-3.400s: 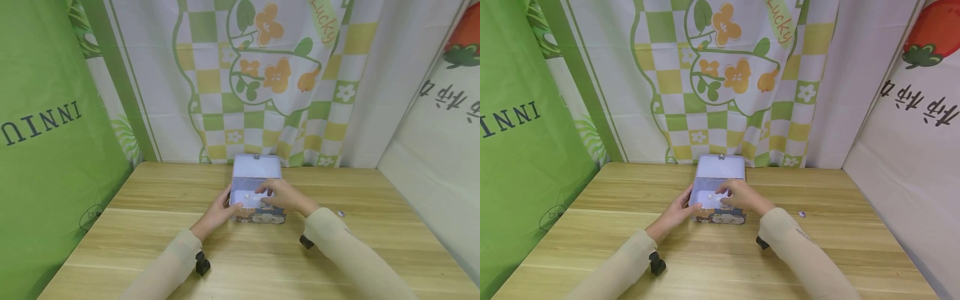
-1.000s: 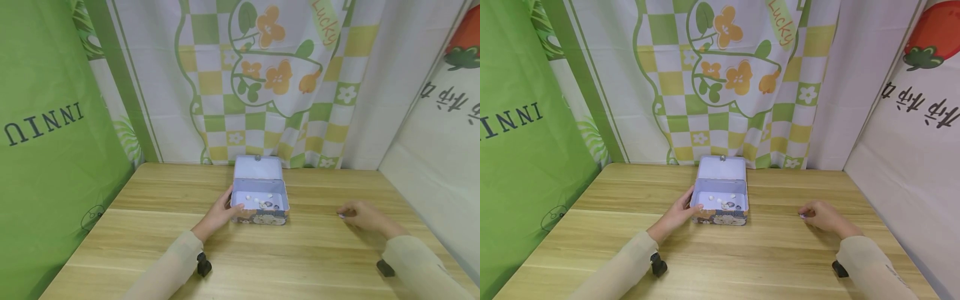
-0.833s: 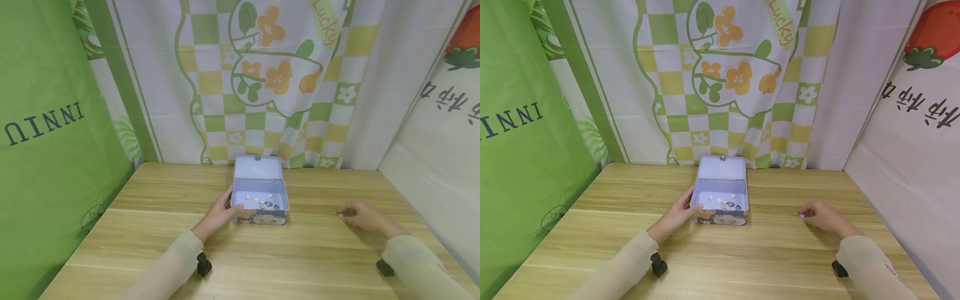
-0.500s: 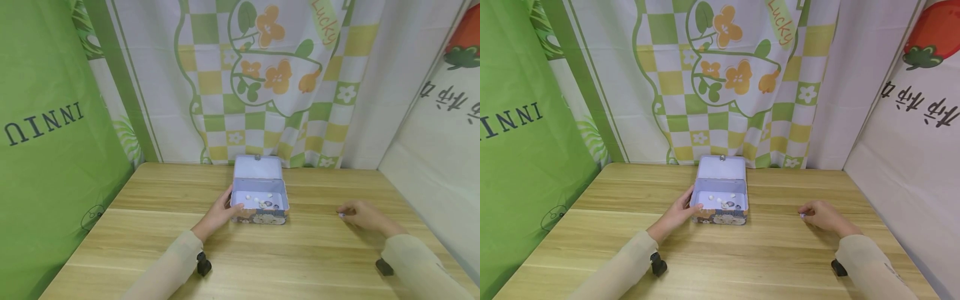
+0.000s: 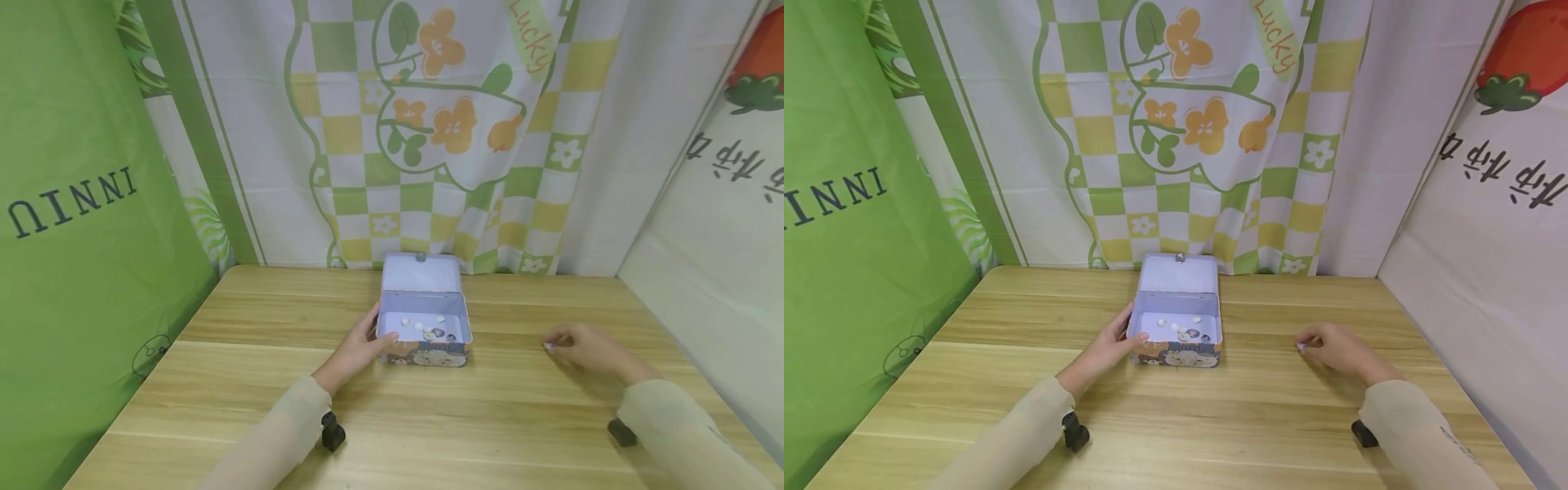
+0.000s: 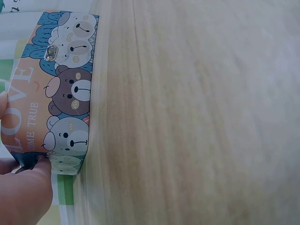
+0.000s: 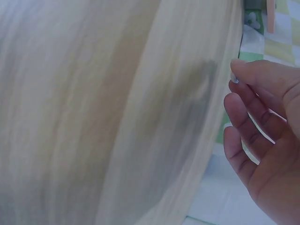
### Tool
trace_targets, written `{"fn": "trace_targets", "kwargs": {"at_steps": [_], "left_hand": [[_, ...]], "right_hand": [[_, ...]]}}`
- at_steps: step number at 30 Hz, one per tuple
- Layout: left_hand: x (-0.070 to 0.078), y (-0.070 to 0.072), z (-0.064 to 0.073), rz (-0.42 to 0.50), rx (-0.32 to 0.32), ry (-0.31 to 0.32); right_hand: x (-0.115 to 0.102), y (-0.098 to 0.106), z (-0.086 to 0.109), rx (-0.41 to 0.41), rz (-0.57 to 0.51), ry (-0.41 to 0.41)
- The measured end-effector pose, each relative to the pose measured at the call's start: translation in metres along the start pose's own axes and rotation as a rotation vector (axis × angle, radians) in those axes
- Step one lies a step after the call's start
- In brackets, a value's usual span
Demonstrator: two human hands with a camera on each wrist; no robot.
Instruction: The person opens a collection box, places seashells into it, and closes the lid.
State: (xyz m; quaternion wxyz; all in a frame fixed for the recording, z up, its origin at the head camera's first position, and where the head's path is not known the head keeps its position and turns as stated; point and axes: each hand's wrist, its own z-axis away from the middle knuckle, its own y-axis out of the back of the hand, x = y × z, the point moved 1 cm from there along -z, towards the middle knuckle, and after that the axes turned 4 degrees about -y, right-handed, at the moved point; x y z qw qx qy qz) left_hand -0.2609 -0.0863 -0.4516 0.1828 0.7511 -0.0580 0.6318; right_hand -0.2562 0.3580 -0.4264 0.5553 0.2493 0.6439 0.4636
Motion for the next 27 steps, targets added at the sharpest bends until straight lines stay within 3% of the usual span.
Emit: {"fn": "trace_targets", "kwargs": {"at_steps": [14,24,27], "left_hand": [[-0.002,0.0,-0.002,0.021,-0.026,-0.049],[0.0,0.001,0.0,0.002,-0.009,0.023],[-0.001,0.001,-0.001,0.014,-0.018,0.003]], "right_hand": [[-0.044,0.005,-0.012,0.038,0.005,0.094],[-0.077,0.005,-0.028,0.057,0.022,0.166],[-0.088,0.002,-0.034,0.066,0.014,0.185]]}}
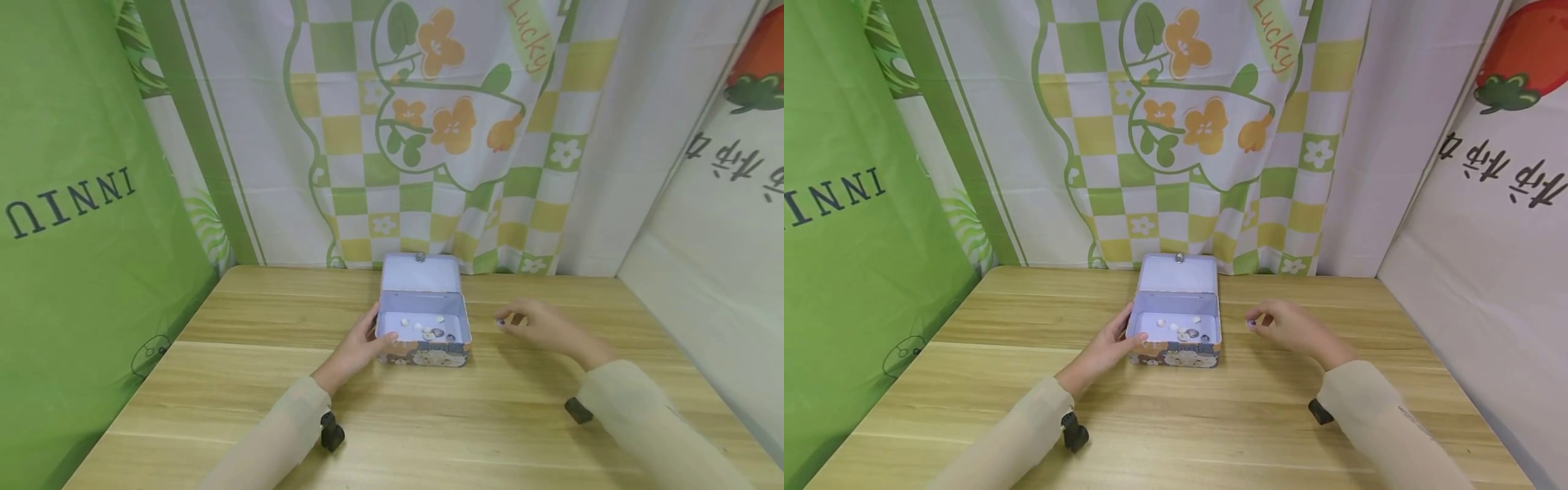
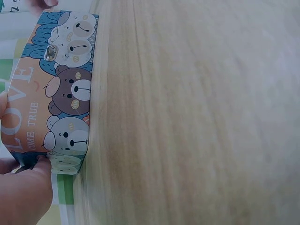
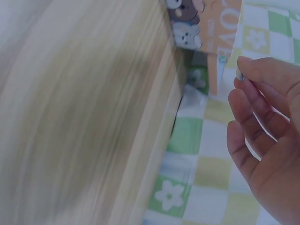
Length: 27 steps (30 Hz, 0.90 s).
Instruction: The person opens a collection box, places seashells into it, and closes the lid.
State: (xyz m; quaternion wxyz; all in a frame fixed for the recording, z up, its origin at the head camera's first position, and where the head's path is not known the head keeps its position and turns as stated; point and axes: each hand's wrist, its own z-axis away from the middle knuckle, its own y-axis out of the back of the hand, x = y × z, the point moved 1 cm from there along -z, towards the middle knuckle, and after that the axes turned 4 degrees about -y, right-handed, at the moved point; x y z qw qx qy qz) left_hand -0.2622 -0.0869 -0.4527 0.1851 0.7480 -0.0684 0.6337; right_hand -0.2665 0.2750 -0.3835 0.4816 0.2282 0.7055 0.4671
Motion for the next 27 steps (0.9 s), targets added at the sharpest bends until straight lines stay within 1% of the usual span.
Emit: {"fn": "trace_targets", "kwargs": {"at_steps": [4,10,13,19,27], "left_hand": [[-0.001,0.0,-0.001,0.021,-0.012,-0.029],[0.001,0.001,0.0,0.039,-0.012,-0.016],[0.001,0.001,0.0,0.04,-0.011,-0.014],[0.0,0.001,-0.001,0.033,-0.01,-0.019],[-0.005,0.0,-0.003,0.027,-0.013,-0.038]], "right_hand": [[-0.011,-0.005,-0.01,0.009,-0.013,0.047],[-0.027,-0.012,-0.024,0.022,-0.036,0.12],[-0.034,-0.016,-0.031,0.036,-0.033,0.144],[-0.046,-0.027,-0.042,0.055,-0.069,0.19],[-0.058,-0.042,-0.06,0.032,-0.073,0.26]]}}
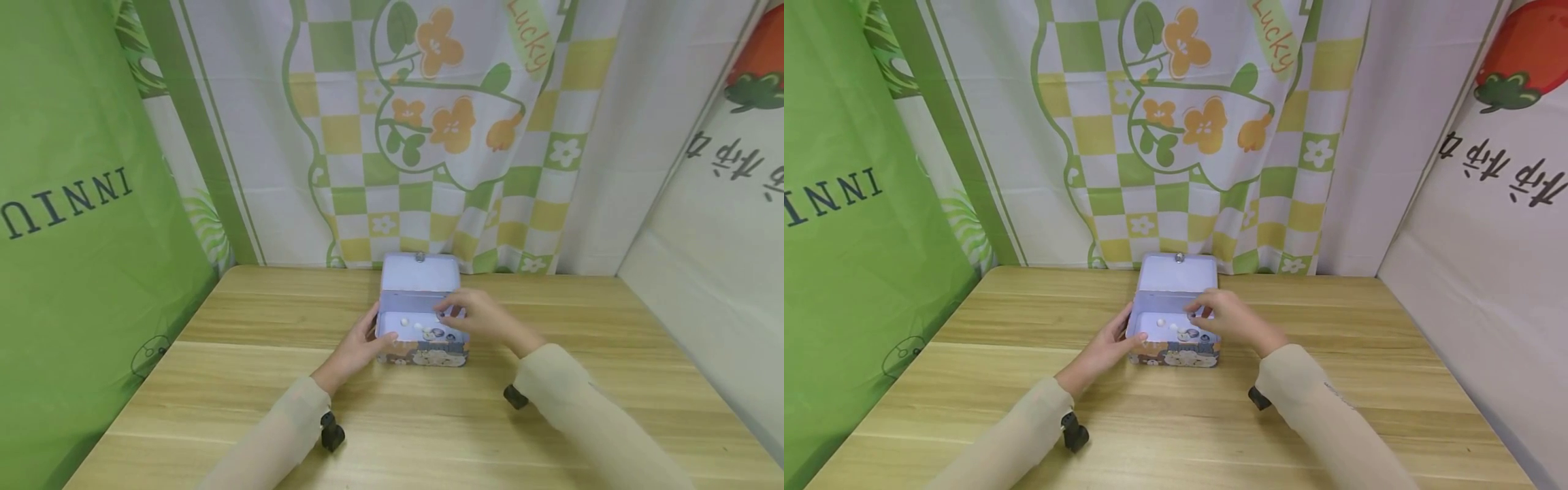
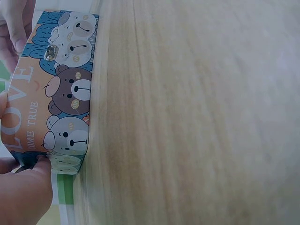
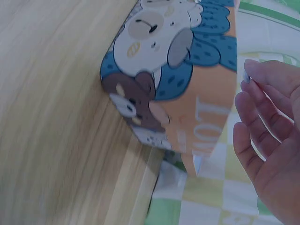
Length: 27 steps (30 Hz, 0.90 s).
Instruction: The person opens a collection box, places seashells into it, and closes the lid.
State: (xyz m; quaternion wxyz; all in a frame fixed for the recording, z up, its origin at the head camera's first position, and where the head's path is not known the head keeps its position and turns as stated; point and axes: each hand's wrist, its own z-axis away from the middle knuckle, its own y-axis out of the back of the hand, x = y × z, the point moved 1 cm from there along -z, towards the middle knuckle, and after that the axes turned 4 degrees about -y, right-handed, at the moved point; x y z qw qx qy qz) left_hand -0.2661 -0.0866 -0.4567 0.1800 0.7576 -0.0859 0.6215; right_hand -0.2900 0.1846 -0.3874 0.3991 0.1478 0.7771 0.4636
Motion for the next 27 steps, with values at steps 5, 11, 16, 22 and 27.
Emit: {"fn": "trace_targets", "kwargs": {"at_steps": [5,11,16,22,27], "left_hand": [[0.001,-0.001,0.001,0.031,-0.016,-0.025],[0.001,0.0,0.0,0.033,-0.02,-0.022],[0.0,0.001,-0.001,0.02,-0.019,-0.001],[0.0,0.0,0.0,0.002,-0.011,-0.009],[0.001,-0.002,0.0,0.008,-0.004,-0.029]], "right_hand": [[-0.004,-0.009,-0.009,-0.041,0.001,-0.018],[-0.005,-0.02,-0.017,-0.085,-0.016,-0.074],[-0.004,-0.027,-0.023,-0.111,-0.022,-0.048],[-0.004,-0.033,-0.029,-0.112,0.004,-0.017],[-0.004,-0.037,-0.03,-0.116,0.003,-0.041]]}}
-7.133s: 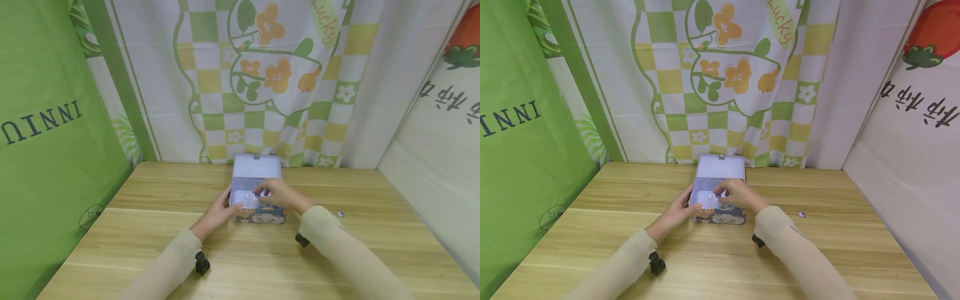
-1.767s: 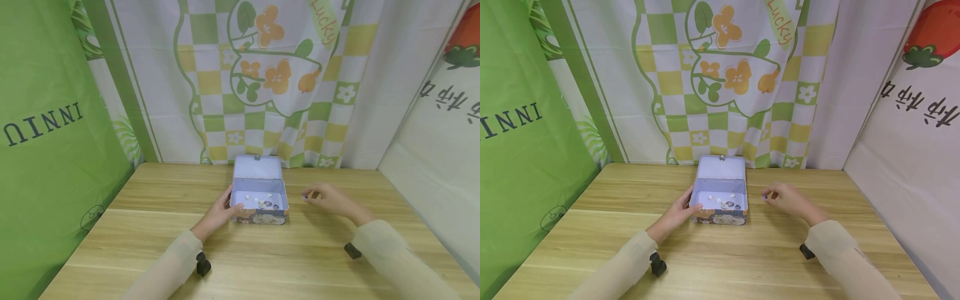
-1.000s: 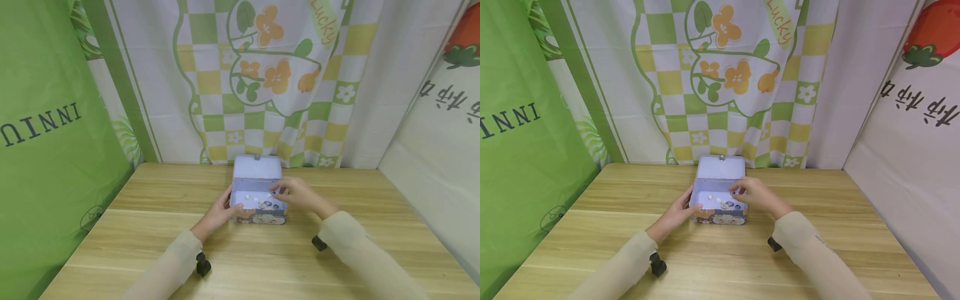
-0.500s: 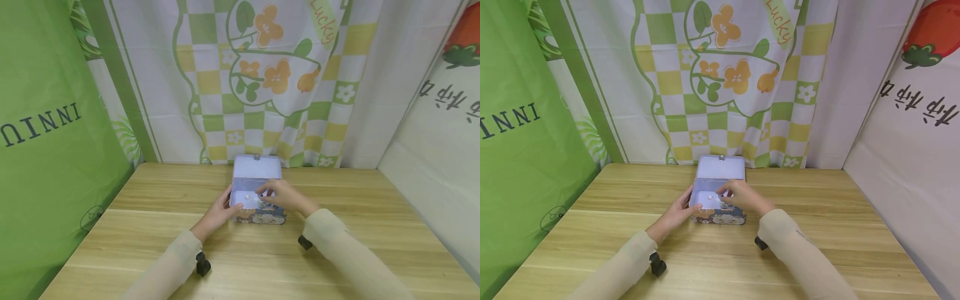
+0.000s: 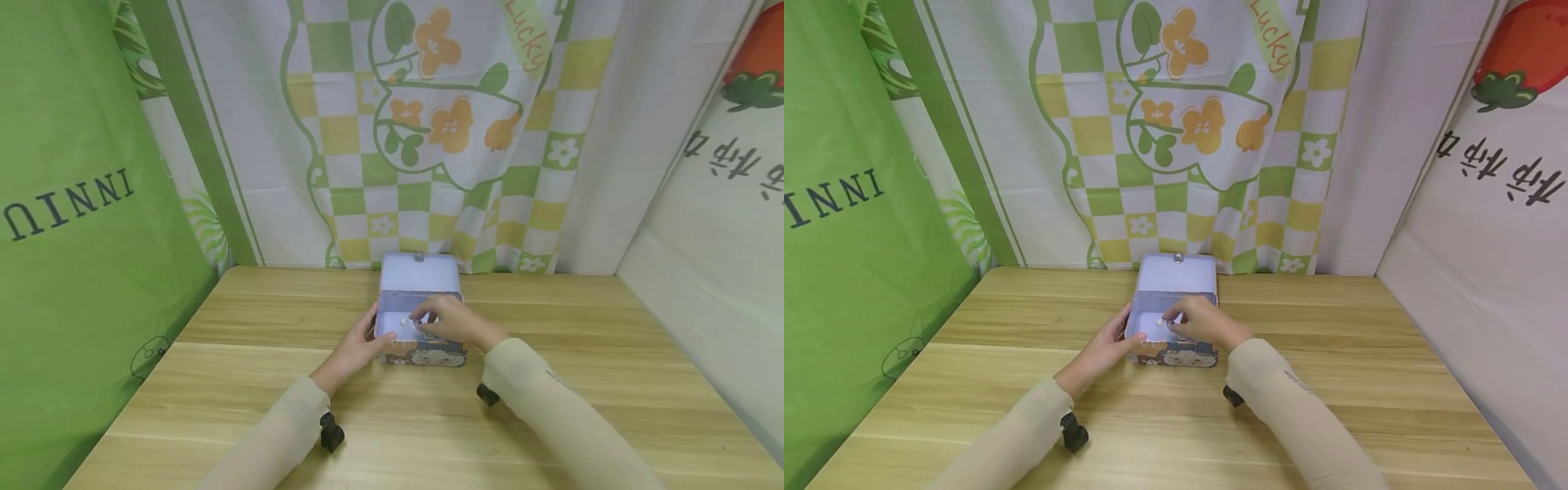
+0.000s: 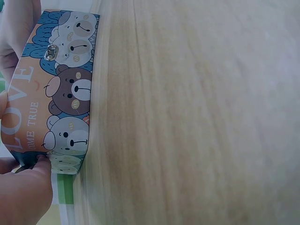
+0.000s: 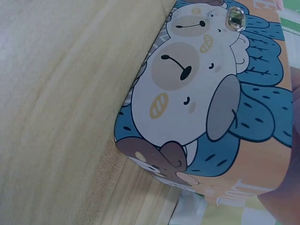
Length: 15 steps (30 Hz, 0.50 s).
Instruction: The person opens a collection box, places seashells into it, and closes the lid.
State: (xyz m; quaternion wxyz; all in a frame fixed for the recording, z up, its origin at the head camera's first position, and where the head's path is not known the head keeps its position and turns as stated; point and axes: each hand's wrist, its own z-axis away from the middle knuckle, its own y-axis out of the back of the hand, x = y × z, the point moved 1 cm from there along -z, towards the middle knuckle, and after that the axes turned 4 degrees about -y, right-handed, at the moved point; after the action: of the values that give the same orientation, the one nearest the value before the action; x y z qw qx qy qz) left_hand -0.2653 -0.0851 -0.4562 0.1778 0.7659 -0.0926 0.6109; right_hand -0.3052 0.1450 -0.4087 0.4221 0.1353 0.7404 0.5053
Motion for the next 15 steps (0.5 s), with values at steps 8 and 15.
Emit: {"fn": "trace_targets", "kwargs": {"at_steps": [8,15], "left_hand": [[0.0011,-0.0001,0.0006,-0.004,0.004,0.001],[0.0034,-0.0013,0.0001,-0.02,0.017,0.005]], "right_hand": [[0.003,-0.0002,-0.0002,0.004,-0.038,-0.029],[0.0081,0.0073,0.0084,0.075,-0.035,-0.044]]}}
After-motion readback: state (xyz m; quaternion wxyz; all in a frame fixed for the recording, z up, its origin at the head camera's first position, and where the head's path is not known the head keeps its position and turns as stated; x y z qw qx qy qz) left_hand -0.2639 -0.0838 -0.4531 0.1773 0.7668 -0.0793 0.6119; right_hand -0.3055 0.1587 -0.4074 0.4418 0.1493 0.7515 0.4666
